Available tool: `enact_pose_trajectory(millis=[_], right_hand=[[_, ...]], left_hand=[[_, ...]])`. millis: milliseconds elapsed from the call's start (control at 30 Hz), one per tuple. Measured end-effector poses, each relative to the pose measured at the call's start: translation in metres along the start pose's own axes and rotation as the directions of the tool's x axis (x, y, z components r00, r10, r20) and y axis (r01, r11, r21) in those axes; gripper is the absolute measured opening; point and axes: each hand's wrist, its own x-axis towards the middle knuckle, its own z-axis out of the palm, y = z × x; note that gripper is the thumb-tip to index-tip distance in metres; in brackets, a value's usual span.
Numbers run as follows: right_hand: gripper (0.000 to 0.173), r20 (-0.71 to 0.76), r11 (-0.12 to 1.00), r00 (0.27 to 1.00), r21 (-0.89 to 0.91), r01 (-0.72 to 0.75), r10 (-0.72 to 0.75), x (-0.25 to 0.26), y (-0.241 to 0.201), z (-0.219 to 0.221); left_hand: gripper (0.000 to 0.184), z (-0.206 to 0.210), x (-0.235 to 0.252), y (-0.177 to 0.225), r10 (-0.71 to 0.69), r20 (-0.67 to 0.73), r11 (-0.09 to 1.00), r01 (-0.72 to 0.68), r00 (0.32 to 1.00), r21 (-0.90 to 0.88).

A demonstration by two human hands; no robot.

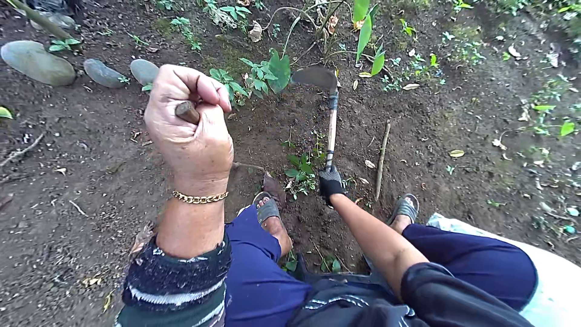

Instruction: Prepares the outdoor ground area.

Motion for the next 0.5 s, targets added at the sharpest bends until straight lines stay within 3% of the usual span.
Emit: enact_pose_trajectory(millis=[100,167,300,433,500], right_hand=[[0.053,0.095,0.975,0.993,-0.217,-0.042,0.064,0.015,0.039,-0.005],[0.052,0.115,0.965,0.991,-0.262,-0.032,0.063,0.02,0.05,-0.026],[0.049,0.076,0.985,0.997,-0.172,0.028,-0.015,0.023,0.04,-0.043],[0.048,0.037,0.999,0.999,0.01,-0.038,0.037,0.004,-0.003,-0.009],[0.05,0.062,0.998,0.998,-0.061,-0.024,0.028,0.002,0.008,0.009]], left_hand=[[0.026,0.004,0.003,-0.002,-0.004,0.001,1.0,0.004,1.0,-0.001],[0.026,0.002,0.005,-0.003,-0.003,0.009,1.0,0.003,1.0,-0.007],[0.027,0.0,0.002,-0.005,0.025,-0.006,1.0,-0.026,1.0,-0.018],[0.023,0.002,-0.004,0.012,-0.089,0.037,0.996,0.088,0.995,0.02],[0.021,0.004,-0.004,0.014,-0.113,0.064,0.993,0.112,0.991,0.027]])
